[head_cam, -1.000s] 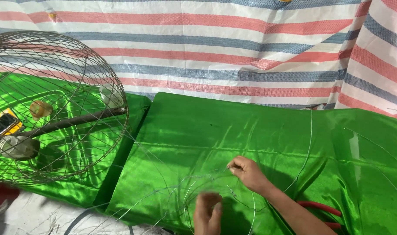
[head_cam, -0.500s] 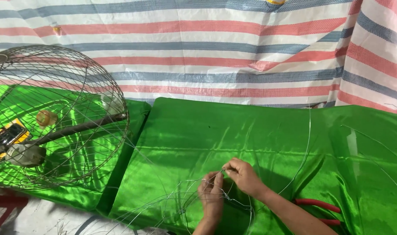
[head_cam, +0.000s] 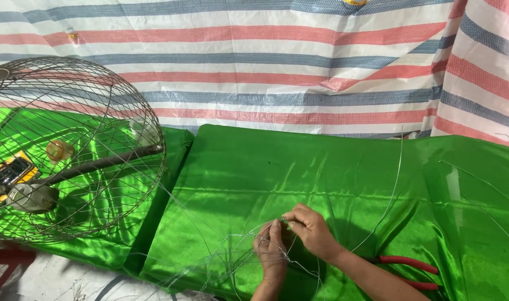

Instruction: Assembling a wire mesh structure by manually twisting thin metal wires together and trimming them with pliers.

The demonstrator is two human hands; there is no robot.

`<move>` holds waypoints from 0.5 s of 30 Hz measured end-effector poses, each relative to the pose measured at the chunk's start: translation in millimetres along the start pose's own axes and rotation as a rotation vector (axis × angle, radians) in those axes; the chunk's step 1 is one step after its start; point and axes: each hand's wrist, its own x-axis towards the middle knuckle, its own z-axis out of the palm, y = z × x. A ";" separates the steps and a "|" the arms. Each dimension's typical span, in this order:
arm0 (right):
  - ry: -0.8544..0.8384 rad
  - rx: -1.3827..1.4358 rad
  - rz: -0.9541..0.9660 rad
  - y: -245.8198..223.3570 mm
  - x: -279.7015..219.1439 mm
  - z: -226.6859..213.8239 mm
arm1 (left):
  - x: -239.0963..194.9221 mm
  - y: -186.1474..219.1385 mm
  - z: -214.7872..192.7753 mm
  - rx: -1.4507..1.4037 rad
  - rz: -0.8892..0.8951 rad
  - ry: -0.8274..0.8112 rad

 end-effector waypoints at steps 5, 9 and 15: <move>0.019 -0.093 -0.138 1.1 -1.2 2.6 | 3.2 -15.1 -8.7 -0.001 0.072 -0.041; 0.019 -0.203 -0.251 -1.1 -0.3 5.0 | 11.4 -33.2 -14.7 -0.006 0.098 -0.044; 0.015 -0.132 -0.171 -8.8 0.0 3.9 | 7.3 -19.4 -11.5 -0.062 -0.015 -0.076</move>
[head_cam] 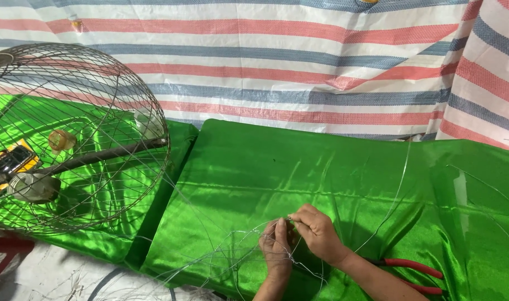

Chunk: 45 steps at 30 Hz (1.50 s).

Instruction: Assembling a wire mesh structure by manually twisting thin metal wires together and trimming them with pliers.

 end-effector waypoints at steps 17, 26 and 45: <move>-0.056 0.137 0.612 29.9 11.5 -11.1 | -2.0 -8.0 -11.5 0.963 0.623 -0.259; -0.064 0.210 0.634 56.4 7.8 -11.0 | -5.7 -3.1 -1.5 1.078 0.438 -0.204; -0.068 0.289 0.374 1.3 2.1 -19.9 | -26.0 16.1 8.3 0.158 0.105 -0.144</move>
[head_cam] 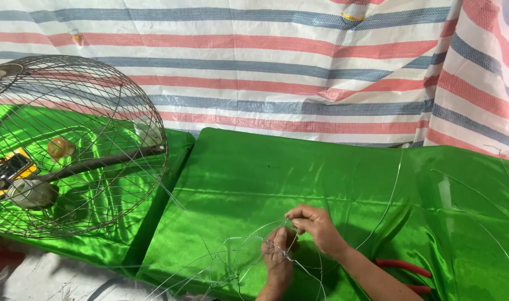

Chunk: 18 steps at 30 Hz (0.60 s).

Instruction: Assembling a wire mesh structure by manually twisting thin metal wires together and trimming them with pliers.

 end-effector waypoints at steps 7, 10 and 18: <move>-0.007 -0.076 -0.187 -0.6 -4.5 0.7 | -1.8 -1.0 -9.2 0.062 0.052 -0.070; -0.043 -0.190 -0.220 -4.1 -5.3 -2.7 | -0.7 -13.6 -15.0 0.171 0.041 -0.056; -0.043 -0.199 -0.298 2.3 -6.2 2.9 | -3.4 -8.1 -19.9 0.107 0.305 0.032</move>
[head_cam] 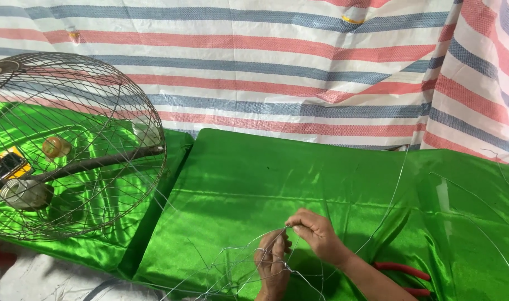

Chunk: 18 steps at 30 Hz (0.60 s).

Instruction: Assembling a wire mesh structure by manually twisting thin metal wires together and trimming them with pliers.

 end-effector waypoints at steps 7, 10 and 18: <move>-0.023 0.009 -0.024 -3.9 -1.8 3.8 | 1.9 5.7 0.6 -0.069 -0.069 0.021; -0.033 0.011 0.002 -2.2 1.0 0.2 | 2.5 2.8 -0.1 -0.033 -0.162 0.017; -0.131 -0.099 0.452 3.3 6.8 -5.5 | 8.1 -0.1 0.3 0.017 -0.177 -0.010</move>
